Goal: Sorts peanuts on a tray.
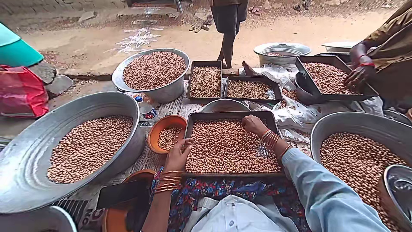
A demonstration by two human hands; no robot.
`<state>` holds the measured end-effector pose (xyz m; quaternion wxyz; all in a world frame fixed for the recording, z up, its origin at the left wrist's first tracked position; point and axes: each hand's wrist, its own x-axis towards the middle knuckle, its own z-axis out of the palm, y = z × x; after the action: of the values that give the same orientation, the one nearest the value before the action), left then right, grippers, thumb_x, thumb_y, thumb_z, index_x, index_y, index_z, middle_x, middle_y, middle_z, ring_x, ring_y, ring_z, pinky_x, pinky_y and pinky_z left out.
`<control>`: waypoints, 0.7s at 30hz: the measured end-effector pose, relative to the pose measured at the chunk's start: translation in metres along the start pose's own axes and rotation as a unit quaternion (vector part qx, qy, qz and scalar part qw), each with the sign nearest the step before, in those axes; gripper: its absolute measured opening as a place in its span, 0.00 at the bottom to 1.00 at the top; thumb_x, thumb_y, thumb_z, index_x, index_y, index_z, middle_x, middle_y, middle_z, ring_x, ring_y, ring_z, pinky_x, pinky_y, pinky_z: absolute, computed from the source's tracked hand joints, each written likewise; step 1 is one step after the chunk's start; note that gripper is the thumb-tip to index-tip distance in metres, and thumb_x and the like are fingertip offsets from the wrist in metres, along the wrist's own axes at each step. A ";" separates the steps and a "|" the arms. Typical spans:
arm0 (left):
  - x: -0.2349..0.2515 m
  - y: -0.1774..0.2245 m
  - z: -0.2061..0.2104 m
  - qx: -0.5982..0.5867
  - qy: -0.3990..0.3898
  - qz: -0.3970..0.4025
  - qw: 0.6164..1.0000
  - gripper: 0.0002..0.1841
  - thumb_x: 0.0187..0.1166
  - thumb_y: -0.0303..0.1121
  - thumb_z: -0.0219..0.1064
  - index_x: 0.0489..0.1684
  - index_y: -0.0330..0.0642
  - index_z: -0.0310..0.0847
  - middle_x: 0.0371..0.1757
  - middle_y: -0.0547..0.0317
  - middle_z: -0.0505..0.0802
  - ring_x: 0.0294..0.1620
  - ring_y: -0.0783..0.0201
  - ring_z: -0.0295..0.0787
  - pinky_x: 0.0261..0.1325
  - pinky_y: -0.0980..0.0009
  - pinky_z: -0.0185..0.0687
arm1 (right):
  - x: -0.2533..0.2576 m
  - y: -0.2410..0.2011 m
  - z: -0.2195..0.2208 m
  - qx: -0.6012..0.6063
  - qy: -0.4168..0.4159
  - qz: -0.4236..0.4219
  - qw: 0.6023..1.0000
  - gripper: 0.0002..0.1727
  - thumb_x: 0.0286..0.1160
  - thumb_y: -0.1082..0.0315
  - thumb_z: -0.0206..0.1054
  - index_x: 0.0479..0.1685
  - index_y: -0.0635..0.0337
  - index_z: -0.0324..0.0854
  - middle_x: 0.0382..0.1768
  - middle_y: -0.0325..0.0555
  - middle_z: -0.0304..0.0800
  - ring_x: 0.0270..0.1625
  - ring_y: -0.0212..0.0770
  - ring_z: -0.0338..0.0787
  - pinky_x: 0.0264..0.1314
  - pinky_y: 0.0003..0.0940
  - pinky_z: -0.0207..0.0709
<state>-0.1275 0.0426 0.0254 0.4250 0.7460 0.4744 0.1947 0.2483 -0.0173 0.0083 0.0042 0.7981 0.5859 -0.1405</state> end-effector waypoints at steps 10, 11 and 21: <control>0.011 0.033 0.032 0.089 -0.049 0.059 0.993 0.14 0.85 0.30 0.65 0.64 0.41 0.87 0.59 0.52 0.95 0.57 0.58 0.94 0.67 0.56 0.84 | -0.037 -0.064 -0.071 0.194 0.218 -0.182 0.939 0.06 0.76 0.71 0.72 0.44 0.58 0.93 0.37 0.50 0.96 0.43 0.52 0.94 0.50 0.58 0.84; 0.011 0.033 0.032 0.094 -0.044 0.065 0.992 0.13 0.85 0.30 0.65 0.63 0.41 0.88 0.59 0.52 0.95 0.57 0.58 0.94 0.67 0.57 0.85 | -0.039 -0.056 -0.064 0.153 0.166 -0.151 0.962 0.06 0.76 0.69 0.71 0.42 0.57 0.94 0.37 0.51 0.95 0.45 0.54 0.94 0.51 0.61 0.83; 0.010 0.032 0.046 0.168 -0.046 0.046 0.984 0.13 0.83 0.25 0.62 0.59 0.40 0.91 0.59 0.47 0.95 0.63 0.51 0.92 0.73 0.51 0.80 | -0.042 -0.034 -0.017 0.008 -0.066 -0.051 0.996 0.09 0.77 0.70 0.67 0.47 0.66 0.89 0.48 0.62 0.92 0.57 0.64 0.90 0.57 0.65 0.79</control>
<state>-0.0739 0.0245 0.0245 0.3053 0.8359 0.4458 0.0968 0.2087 -0.0433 0.0391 0.0295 0.7560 0.6233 -0.1977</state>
